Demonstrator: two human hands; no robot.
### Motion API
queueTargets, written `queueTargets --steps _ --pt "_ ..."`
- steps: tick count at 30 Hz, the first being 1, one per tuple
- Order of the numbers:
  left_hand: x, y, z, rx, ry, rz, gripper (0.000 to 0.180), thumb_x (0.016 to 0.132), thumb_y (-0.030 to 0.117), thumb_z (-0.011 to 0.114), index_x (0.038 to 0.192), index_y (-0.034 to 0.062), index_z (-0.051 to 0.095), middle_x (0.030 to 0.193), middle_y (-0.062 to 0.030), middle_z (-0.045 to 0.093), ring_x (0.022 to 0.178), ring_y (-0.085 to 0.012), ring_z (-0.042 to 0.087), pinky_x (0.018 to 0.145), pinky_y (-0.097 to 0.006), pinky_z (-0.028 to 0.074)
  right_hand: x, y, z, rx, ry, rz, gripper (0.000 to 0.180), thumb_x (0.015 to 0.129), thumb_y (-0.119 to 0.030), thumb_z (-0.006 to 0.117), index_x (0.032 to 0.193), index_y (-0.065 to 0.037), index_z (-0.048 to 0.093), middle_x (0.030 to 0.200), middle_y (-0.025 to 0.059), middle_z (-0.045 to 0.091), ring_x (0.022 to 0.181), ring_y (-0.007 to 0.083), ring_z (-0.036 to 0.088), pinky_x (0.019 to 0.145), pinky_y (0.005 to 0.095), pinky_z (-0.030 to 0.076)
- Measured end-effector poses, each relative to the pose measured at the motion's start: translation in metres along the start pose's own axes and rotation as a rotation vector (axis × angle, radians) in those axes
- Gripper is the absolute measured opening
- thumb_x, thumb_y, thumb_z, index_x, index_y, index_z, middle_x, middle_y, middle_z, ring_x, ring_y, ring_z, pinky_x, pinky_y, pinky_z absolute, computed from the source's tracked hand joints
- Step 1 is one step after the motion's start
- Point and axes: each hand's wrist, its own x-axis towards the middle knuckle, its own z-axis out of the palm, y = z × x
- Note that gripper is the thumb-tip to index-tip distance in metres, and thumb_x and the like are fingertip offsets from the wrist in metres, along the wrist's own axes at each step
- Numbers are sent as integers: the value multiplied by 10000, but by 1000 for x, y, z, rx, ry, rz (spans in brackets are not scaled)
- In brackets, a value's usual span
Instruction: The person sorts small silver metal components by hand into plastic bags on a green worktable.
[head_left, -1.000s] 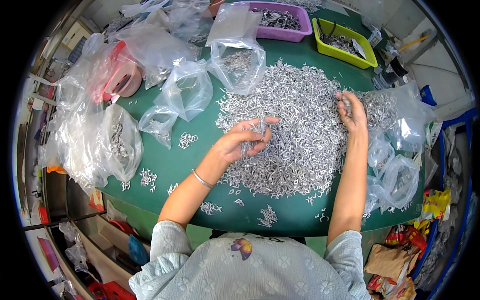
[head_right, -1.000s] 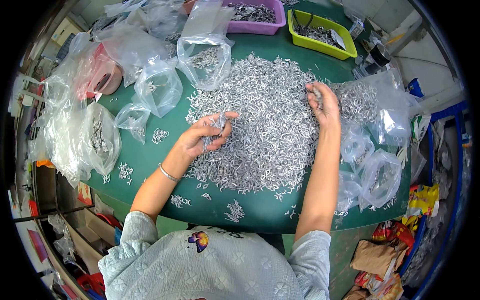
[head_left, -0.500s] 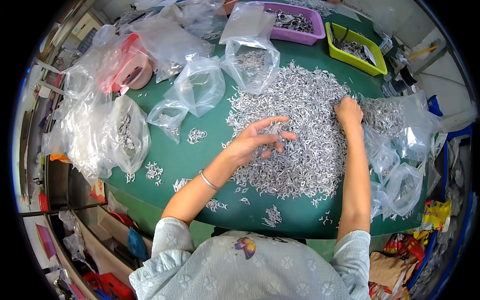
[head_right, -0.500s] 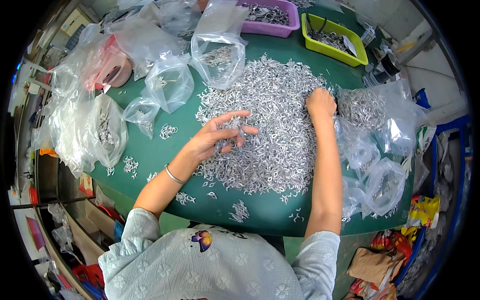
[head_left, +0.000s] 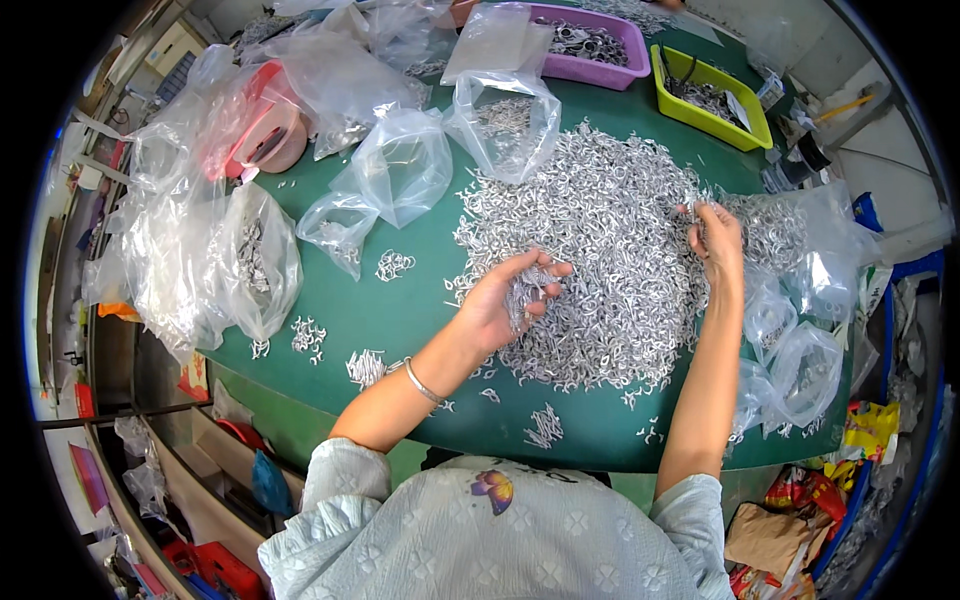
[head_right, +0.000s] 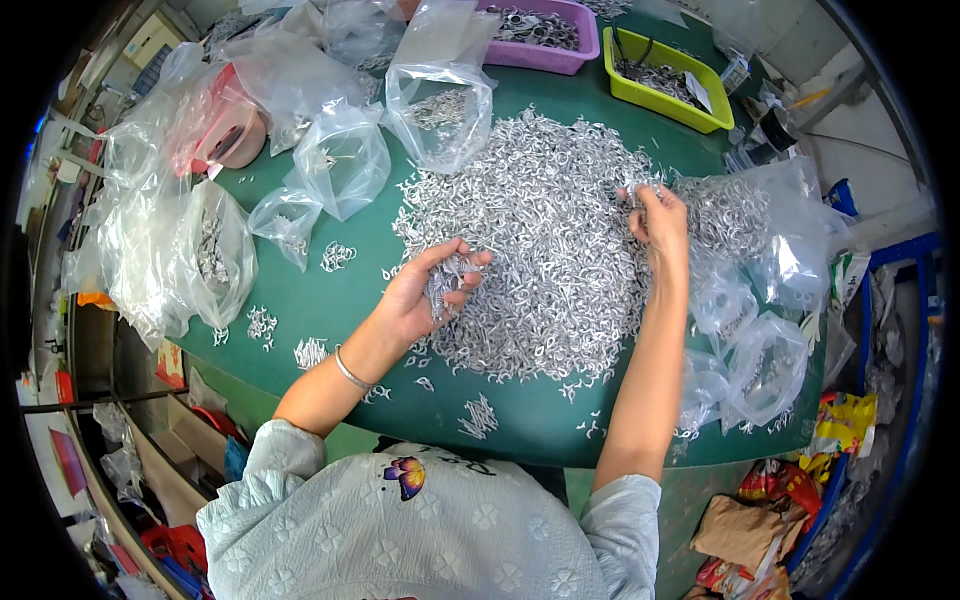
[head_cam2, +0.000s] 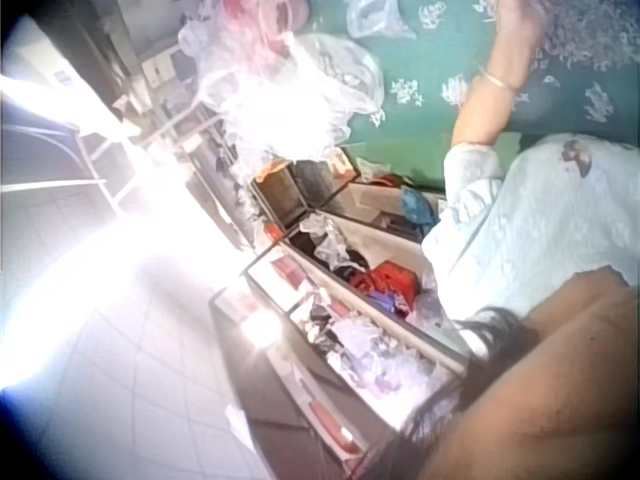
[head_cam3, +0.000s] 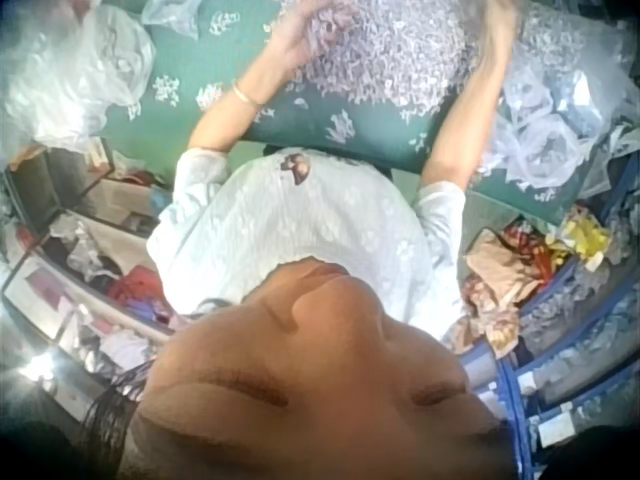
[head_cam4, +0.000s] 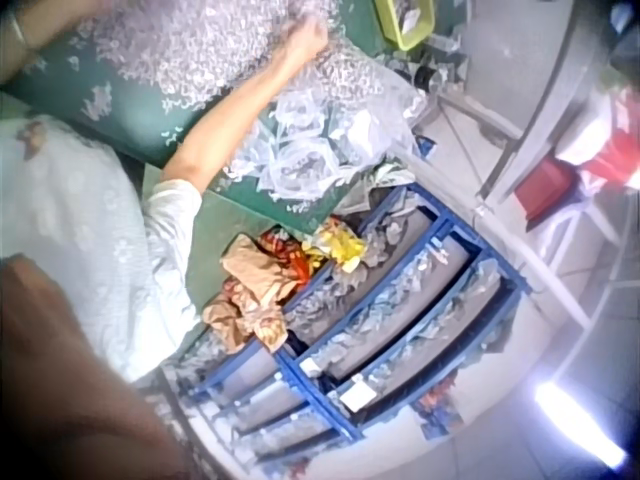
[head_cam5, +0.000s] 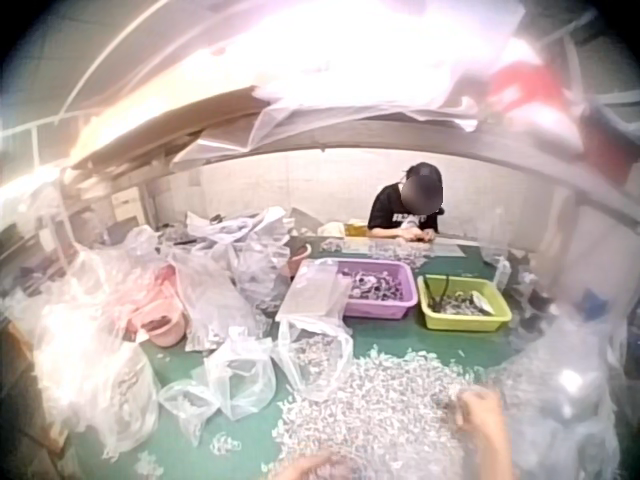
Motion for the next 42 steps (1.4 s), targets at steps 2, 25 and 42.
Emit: queueTargets --steps 2,25,42 --pt "-2 -4 0 -2 10 1 255 903 177 508 1116 36 518 1010 -129 585 723 -158 540 452 -190 416 -12 -2 6 257 -118 48 231 852 -141 566 1018 17 543 760 94 619 430 75 435 342 174 273" --pt "-1 -62 47 -315 38 300 372 883 271 495 1208 90 479 1183 -56 511 1114 -210 481 972 -373 372 -157 6 113 -233 -235 -447 368 941 -237 415 1201 18 472 1187 170 471 1154 290 377 998 398 264" --pt "-36 -24 -10 -603 23 348 197 863 239 428 898 76 532 954 -116 567 801 -219 553 650 -340 506 -208 -30 110 -602 -443 -842 579 862 -295 500 1309 36 339 1316 187 378 1274 356 284 1045 469 170"
